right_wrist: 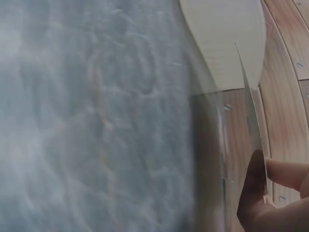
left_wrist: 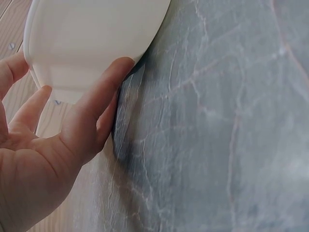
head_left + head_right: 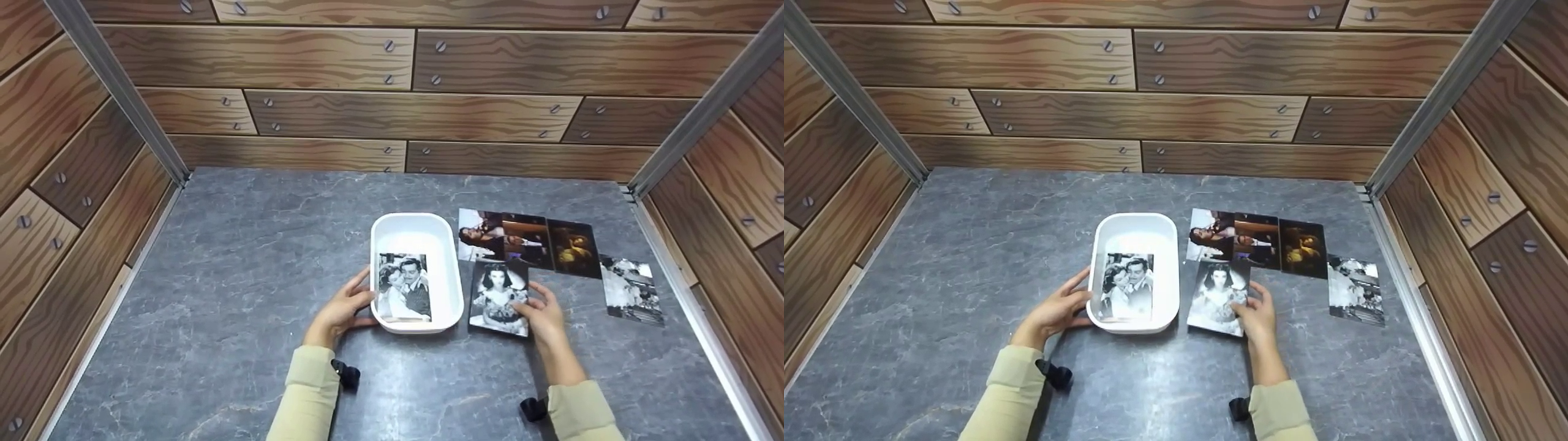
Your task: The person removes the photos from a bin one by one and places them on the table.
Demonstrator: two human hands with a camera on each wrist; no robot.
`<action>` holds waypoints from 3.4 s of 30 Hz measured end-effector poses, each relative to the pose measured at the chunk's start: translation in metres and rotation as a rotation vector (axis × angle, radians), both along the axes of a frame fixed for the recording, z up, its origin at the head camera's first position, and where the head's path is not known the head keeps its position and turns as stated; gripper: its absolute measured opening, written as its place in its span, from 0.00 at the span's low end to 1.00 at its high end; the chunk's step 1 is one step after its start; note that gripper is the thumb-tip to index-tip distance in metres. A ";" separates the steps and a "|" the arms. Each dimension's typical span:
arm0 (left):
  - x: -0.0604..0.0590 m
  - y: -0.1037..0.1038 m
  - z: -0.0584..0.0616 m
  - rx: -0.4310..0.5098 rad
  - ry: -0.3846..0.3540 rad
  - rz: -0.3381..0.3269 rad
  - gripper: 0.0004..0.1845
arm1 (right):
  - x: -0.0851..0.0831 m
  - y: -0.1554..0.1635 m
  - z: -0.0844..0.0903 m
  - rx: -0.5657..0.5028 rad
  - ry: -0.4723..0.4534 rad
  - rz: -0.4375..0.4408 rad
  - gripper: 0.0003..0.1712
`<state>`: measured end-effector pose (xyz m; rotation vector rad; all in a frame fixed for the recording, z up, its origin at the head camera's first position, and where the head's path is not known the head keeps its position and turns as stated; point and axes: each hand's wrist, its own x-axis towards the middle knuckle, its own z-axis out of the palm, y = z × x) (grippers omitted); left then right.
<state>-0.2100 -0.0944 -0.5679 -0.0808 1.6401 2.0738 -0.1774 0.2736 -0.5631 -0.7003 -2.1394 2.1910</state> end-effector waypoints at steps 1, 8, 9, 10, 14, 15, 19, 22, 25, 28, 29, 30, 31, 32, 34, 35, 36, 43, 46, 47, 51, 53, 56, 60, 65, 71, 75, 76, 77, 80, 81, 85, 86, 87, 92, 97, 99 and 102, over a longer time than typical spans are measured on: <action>0.000 0.000 0.000 0.003 -0.001 -0.002 0.37 | 0.000 -0.001 -0.002 -0.003 0.000 0.003 0.40; 0.000 0.000 -0.001 0.012 -0.006 -0.001 0.37 | -0.003 -0.002 -0.009 0.009 -0.025 0.042 0.37; -0.001 0.000 -0.001 0.012 -0.004 -0.001 0.37 | -0.003 -0.002 -0.009 0.015 -0.034 0.053 0.36; -0.001 0.000 -0.001 0.011 0.000 -0.003 0.37 | -0.002 -0.002 -0.009 0.023 -0.047 0.065 0.36; -0.001 0.000 0.000 0.012 -0.001 -0.002 0.37 | 0.004 -0.003 -0.002 0.056 -0.090 0.130 0.35; -0.001 0.000 0.000 0.013 0.001 -0.001 0.37 | 0.005 -0.004 0.000 0.054 -0.090 0.142 0.35; -0.001 0.001 -0.001 0.012 -0.001 -0.004 0.37 | 0.011 -0.005 0.012 0.054 -0.079 0.180 0.36; -0.001 0.001 0.000 0.013 -0.002 -0.007 0.37 | 0.011 -0.007 0.023 0.061 -0.065 0.186 0.38; -0.001 0.000 0.000 0.015 0.007 -0.012 0.36 | 0.005 -0.012 0.035 0.014 -0.023 0.170 0.41; -0.001 0.000 0.000 0.012 0.009 -0.014 0.36 | -0.006 -0.024 0.045 -0.066 0.050 0.155 0.44; -0.001 0.000 0.000 0.010 0.009 -0.013 0.37 | -0.010 -0.030 0.048 -0.097 0.072 0.154 0.45; 0.000 0.000 0.000 0.008 0.007 -0.012 0.37 | -0.014 -0.036 0.051 -0.117 0.094 0.155 0.46; 0.000 -0.001 0.000 0.005 0.002 -0.010 0.37 | -0.018 -0.043 0.053 -0.133 0.110 0.155 0.47; 0.000 -0.001 0.000 0.002 -0.003 -0.007 0.37 | -0.021 -0.050 0.054 -0.147 0.121 0.160 0.47; 0.001 -0.001 0.001 -0.002 -0.006 -0.003 0.37 | -0.026 -0.066 0.057 -0.164 0.141 0.165 0.48; 0.001 -0.001 0.001 0.001 -0.010 -0.001 0.37 | -0.028 -0.075 0.057 -0.175 0.146 0.169 0.47; 0.001 -0.001 0.001 0.002 -0.011 -0.001 0.37 | -0.029 -0.083 0.057 -0.180 0.150 0.179 0.47; 0.000 0.000 0.000 0.016 -0.001 -0.007 0.37 | -0.034 -0.132 0.044 -0.204 0.062 0.325 0.46; 0.000 0.000 0.000 0.014 0.003 -0.012 0.37 | -0.035 -0.142 0.034 -0.180 0.013 0.338 0.47; 0.000 0.001 0.000 0.012 0.004 -0.012 0.37 | -0.036 -0.144 0.031 -0.173 -0.006 0.337 0.48; -0.001 0.000 0.000 0.007 0.002 -0.016 0.37 | -0.040 -0.150 0.026 -0.152 -0.075 0.324 0.49; -0.001 -0.001 0.001 0.009 0.002 -0.015 0.36 | -0.043 -0.154 0.025 -0.134 -0.101 0.315 0.49; -0.002 -0.001 0.002 0.008 0.001 -0.009 0.36 | -0.048 -0.158 0.022 -0.088 -0.150 0.304 0.49; -0.001 -0.002 0.002 0.000 -0.004 -0.003 0.36 | -0.054 -0.161 0.017 -0.022 -0.191 0.298 0.47; -0.001 -0.001 0.001 -0.002 -0.017 -0.004 0.36 | -0.056 -0.164 0.010 -0.005 -0.153 0.306 0.44; -0.001 -0.001 0.002 -0.002 -0.013 -0.006 0.36 | -0.053 -0.165 0.011 -0.005 -0.109 0.298 0.42; -0.001 -0.001 0.001 0.009 -0.004 -0.011 0.37 | -0.049 -0.167 0.014 0.108 -0.086 0.267 0.42; -0.001 -0.001 0.001 0.013 -0.004 -0.011 0.37 | -0.049 -0.168 0.015 0.143 -0.079 0.258 0.42; -0.001 -0.001 0.001 0.015 -0.003 -0.012 0.37 | -0.048 -0.169 0.016 0.169 -0.078 0.248 0.42; -0.001 -0.001 0.002 0.012 -0.006 -0.008 0.37 | -0.047 -0.170 0.018 0.243 -0.070 0.232 0.41; -0.001 -0.001 0.001 0.009 -0.001 -0.010 0.37 | -0.048 -0.171 0.018 0.247 -0.069 0.229 0.41; -0.001 -0.001 0.001 0.003 -0.001 -0.011 0.37 | -0.049 -0.171 0.017 0.277 -0.050 0.223 0.41; -0.001 -0.001 0.001 0.002 -0.001 -0.012 0.37 | -0.050 -0.171 0.017 0.264 -0.040 0.218 0.41; -0.001 -0.001 0.001 0.001 -0.001 -0.013 0.37 | -0.050 -0.171 0.017 0.242 -0.032 0.210 0.41; 0.000 -0.001 0.000 -0.001 -0.003 -0.011 0.37 | -0.047 -0.163 0.028 0.130 0.029 0.169 0.41; 0.000 -0.001 -0.001 -0.003 0.004 -0.010 0.36 | -0.040 -0.138 0.045 0.038 0.078 0.138 0.41; 0.000 -0.001 -0.001 -0.004 0.002 -0.011 0.36 | -0.036 -0.122 0.048 -0.002 0.088 0.123 0.40; -0.001 -0.001 0.000 0.001 -0.001 -0.014 0.36 | -0.031 -0.092 0.050 -0.042 0.097 0.107 0.41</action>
